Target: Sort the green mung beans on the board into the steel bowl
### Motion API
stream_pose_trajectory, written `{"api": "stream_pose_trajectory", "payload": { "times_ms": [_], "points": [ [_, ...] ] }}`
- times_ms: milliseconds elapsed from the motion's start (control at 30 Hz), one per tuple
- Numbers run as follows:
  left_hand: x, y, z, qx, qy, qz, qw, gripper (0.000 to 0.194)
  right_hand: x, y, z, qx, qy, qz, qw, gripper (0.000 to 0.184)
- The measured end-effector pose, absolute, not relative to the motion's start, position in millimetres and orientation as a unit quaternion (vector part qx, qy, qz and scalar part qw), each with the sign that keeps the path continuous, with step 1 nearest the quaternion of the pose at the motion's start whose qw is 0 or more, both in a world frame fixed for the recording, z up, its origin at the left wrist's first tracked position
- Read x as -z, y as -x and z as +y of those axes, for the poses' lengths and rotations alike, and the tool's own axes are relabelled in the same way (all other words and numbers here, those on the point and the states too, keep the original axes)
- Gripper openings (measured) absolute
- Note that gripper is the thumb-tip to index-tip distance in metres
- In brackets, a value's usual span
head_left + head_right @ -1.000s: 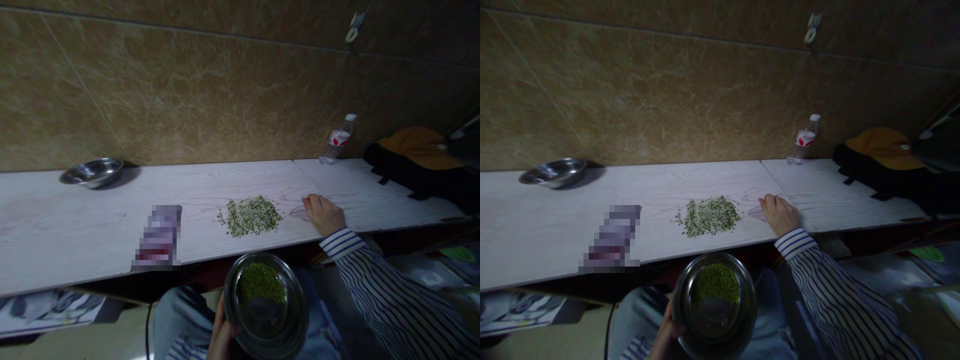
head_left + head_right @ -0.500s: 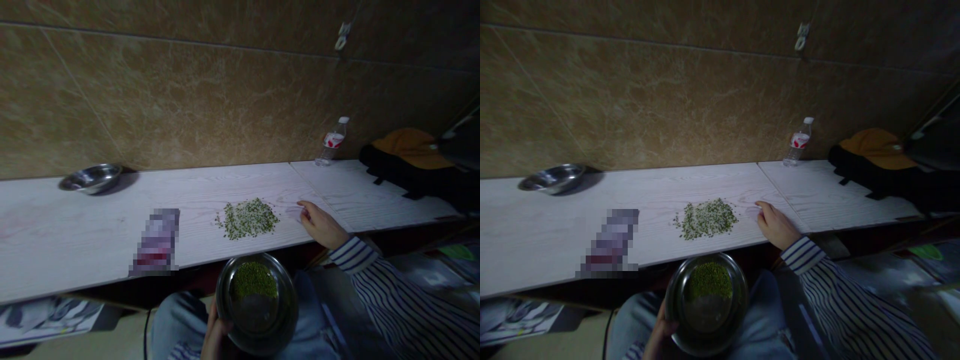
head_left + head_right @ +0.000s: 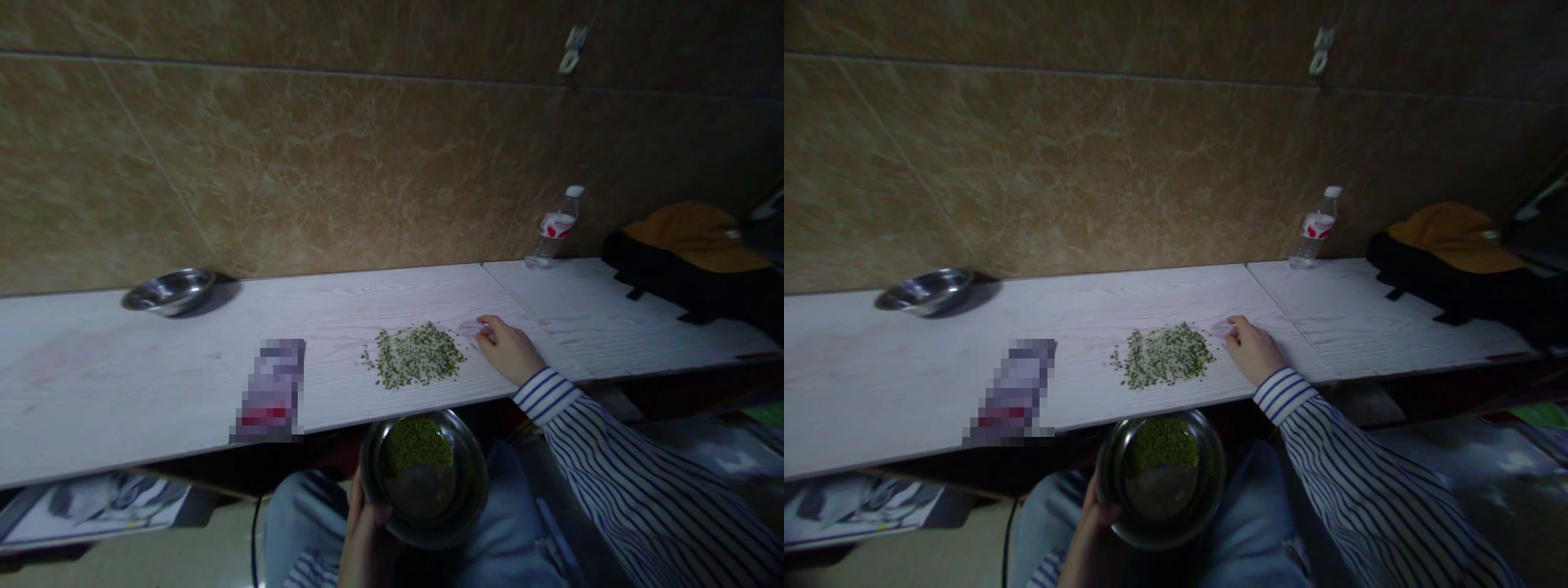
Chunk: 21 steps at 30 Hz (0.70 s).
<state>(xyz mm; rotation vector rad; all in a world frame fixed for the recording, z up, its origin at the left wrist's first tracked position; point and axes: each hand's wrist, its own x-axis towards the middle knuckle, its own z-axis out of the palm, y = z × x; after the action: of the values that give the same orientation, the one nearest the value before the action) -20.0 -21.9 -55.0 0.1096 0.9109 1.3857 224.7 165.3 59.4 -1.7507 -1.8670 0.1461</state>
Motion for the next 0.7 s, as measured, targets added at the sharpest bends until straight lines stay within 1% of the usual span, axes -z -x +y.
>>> {"api": "stream_pose_trajectory", "payload": {
  "times_ms": [100,267,300,367,467,567,700],
  "points": [
    [55,20,-21,-0.61,-0.035,0.397,0.685,0.074,-65,-213,165,-0.092,0.643,-0.695,0.307,0.031],
    [56,22,-19,-0.633,-0.018,0.396,0.664,0.067,-77,-186,155,-0.17,0.611,-0.697,0.335,0.024],
    [55,22,-19,-0.641,-0.024,0.392,0.66,0.066,-79,-178,150,-0.202,0.594,-0.697,0.347,0.023],
    [50,23,-20,-0.647,-0.04,0.389,0.654,0.065,-80,-160,139,-0.237,0.566,-0.713,0.34,0.02],
    [40,25,-22,-0.626,-0.057,0.394,0.671,0.067,-78,-132,125,-0.25,0.531,-0.745,0.316,0.019],
    [32,28,-26,-0.624,-0.05,0.393,0.673,0.069,-76,-109,118,-0.249,0.508,-0.772,0.29,0.018],
    [33,31,-28,-0.623,-0.024,0.393,0.676,0.076,-72,-92,114,-0.234,0.489,-0.796,0.27,0.015]
  ]
}}
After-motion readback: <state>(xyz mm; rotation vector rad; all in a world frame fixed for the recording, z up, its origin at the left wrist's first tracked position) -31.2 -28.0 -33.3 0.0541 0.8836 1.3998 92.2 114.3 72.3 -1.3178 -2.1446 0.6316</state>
